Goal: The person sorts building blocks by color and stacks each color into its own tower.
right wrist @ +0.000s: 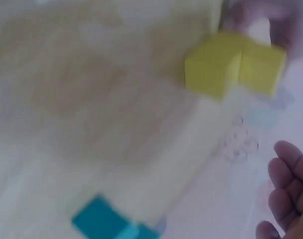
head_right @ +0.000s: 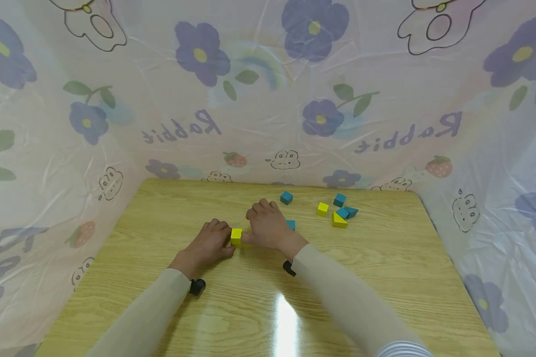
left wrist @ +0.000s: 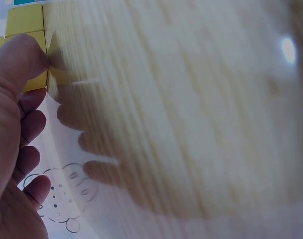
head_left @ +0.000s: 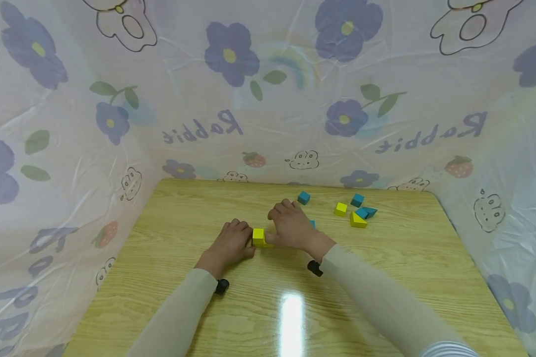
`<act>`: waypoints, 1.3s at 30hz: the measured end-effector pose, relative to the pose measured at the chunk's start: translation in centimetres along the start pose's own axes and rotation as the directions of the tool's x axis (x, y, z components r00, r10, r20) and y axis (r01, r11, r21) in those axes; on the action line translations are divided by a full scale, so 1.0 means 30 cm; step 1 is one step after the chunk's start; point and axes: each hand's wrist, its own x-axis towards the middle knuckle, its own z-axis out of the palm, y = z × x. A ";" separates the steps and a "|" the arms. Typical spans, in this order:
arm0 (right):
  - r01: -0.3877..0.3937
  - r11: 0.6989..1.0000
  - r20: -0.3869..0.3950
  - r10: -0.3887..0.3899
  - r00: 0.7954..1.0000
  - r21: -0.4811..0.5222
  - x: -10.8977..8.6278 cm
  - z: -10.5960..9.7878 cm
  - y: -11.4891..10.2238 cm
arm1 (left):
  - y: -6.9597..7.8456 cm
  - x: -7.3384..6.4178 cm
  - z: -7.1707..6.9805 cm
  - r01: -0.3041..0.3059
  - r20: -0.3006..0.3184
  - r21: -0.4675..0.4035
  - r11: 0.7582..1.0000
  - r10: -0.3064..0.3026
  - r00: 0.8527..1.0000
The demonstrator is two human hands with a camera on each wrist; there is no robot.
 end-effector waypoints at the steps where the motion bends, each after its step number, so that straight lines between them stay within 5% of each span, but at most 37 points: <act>1: -0.009 1.000 -0.032 0.009 0.999 -0.006 -0.004 -0.008 0.022 | -0.001 0.000 0.001 0.001 -0.004 0.001 1.000 -0.001 1.000; 9: -0.090 0.989 -0.213 0.063 0.975 -0.118 -0.090 -0.046 0.240 | 0.001 0.002 -0.001 0.002 0.019 0.027 1.000 -0.003 1.000; 20: -0.283 0.935 -0.114 0.264 0.958 -0.216 -0.244 -0.030 0.490 | 0.006 0.009 -0.007 0.022 0.040 0.013 1.000 -0.023 0.999; 39: -0.331 0.898 0.025 0.353 0.935 -0.290 -0.295 0.019 0.566 | -0.008 0.007 0.010 0.010 0.021 0.021 1.000 -0.011 1.000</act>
